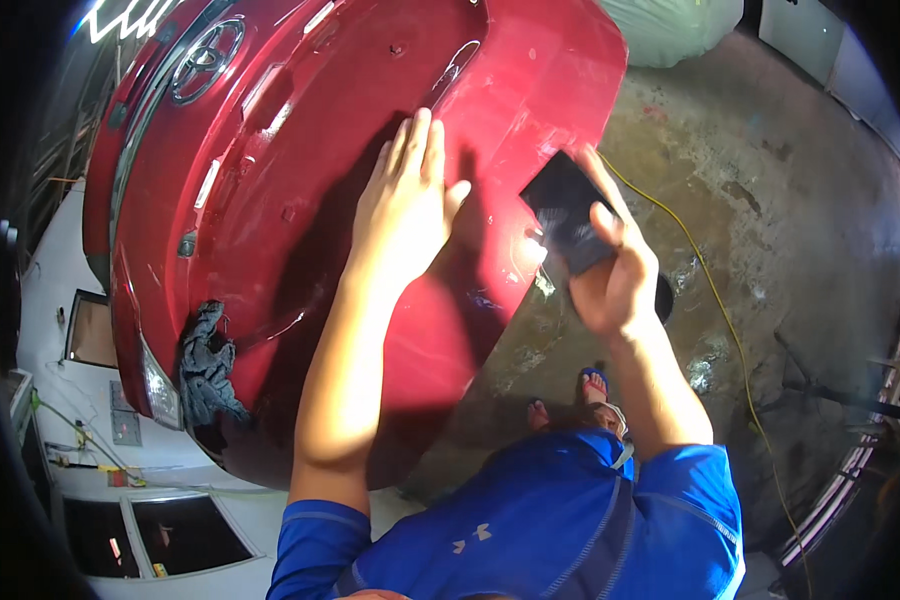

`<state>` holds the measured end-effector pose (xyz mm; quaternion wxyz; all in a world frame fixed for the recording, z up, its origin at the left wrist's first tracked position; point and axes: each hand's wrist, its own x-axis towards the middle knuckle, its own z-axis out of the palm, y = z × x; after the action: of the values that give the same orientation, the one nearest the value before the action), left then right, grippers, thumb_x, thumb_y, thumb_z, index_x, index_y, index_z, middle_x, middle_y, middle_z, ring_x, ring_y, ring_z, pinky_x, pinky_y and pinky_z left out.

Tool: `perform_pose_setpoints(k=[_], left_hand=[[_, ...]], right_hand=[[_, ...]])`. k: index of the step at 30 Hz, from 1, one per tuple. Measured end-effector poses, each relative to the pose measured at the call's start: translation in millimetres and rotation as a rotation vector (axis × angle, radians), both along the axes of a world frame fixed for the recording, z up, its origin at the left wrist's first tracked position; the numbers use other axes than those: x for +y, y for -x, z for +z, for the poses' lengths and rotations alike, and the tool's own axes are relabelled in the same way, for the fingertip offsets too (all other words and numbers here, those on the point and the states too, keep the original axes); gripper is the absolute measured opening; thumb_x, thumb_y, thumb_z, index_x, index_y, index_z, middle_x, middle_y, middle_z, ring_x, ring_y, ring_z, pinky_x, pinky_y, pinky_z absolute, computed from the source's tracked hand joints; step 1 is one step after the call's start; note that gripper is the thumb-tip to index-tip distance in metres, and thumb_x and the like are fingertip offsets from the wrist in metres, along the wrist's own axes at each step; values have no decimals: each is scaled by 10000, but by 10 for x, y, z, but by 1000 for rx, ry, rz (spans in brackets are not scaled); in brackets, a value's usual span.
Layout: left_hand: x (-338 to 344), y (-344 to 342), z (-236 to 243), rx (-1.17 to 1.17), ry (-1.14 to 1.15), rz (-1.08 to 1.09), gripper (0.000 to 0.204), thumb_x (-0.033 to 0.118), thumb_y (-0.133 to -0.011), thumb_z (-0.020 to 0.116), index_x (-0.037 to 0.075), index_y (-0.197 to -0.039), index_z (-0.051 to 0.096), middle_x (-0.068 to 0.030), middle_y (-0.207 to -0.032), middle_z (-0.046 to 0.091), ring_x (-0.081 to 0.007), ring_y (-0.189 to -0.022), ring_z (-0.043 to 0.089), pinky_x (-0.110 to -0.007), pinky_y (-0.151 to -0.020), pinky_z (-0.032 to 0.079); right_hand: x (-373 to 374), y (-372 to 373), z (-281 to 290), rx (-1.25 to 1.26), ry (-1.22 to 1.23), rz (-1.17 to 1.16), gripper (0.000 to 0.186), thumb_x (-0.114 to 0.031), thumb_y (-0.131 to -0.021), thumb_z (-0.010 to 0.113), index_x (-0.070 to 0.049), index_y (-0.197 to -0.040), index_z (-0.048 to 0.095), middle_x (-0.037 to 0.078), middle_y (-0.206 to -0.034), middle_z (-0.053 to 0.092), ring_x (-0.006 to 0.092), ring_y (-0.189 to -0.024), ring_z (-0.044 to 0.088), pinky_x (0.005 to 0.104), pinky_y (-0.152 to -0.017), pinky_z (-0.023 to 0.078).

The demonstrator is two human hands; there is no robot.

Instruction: The person sands the surface of a red car bumper with a piece of sandpaper while holding a cloth in the other hand.

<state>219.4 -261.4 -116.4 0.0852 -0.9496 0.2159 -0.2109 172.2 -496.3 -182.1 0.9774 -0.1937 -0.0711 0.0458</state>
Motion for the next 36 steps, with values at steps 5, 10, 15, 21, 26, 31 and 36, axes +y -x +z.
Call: perform_pose_setpoints(k=[5,10,15,21,26,31,36], left_hand=[[351,908,57,85,-101,71,832,275,-945,783,-51,-1614,410,-222,-1712,378,-399,-1582,378,-537,-1273,372],[569,1764,128,106,-208,212,731,360,-1018,677,-36,-1597,469,-212,-1684,446,-394,-1566,417,-562,-1283,321],[965,2410,176,25,-183,391,637,368,-1065,641,-51,-1535,540,-230,-1617,529,-409,-1543,455,-624,-1288,251],[1291,2822,480,-236,-200,522,553,326,-1084,640,-67,-1471,595,-229,-1536,608,-406,-1499,521,-592,-1277,298],[1538,2833,774,-414,-171,466,516,235,-1056,649,-93,-1451,598,-267,-1525,593,-451,-1446,538,-573,-1238,370],[1786,2666,807,-334,-93,417,593,231,-1047,649,-88,-1530,521,-292,-1591,506,-468,-1464,500,-543,-1230,376],[1906,2671,783,-321,-51,399,632,340,-1060,642,-58,-1538,530,-294,-1543,554,-475,-1433,530,-546,-1221,377]], right_hand=[[123,-778,428,-358,860,-501,605,-81,-1047,621,-49,-1633,472,143,-1604,556,266,-1423,582,389,-1220,435],[669,-1577,-90,-574,1613,-880,548,-155,-1064,522,-3,-1588,473,259,-1666,448,462,-1591,342,568,-1320,251],[1683,503,-243,-1112,1394,-508,641,-332,-989,635,-21,-1543,545,249,-1638,476,473,-1547,406,659,-1238,336],[1410,-802,65,-497,1570,-859,628,-280,-1033,551,16,-1581,463,287,-1676,406,507,-1573,339,668,-1274,238],[1934,806,-47,-821,1360,-256,728,-318,-997,637,5,-1616,433,276,-1715,348,499,-1606,293,687,-1288,186],[1607,-534,23,-422,1607,-728,749,-427,-1085,487,20,-1663,319,246,-1754,289,465,-1643,209,698,-1298,111],[1874,402,92,-687,1687,-544,762,-418,-1053,548,11,-1655,366,257,-1763,263,488,-1646,185,710,-1287,127]])
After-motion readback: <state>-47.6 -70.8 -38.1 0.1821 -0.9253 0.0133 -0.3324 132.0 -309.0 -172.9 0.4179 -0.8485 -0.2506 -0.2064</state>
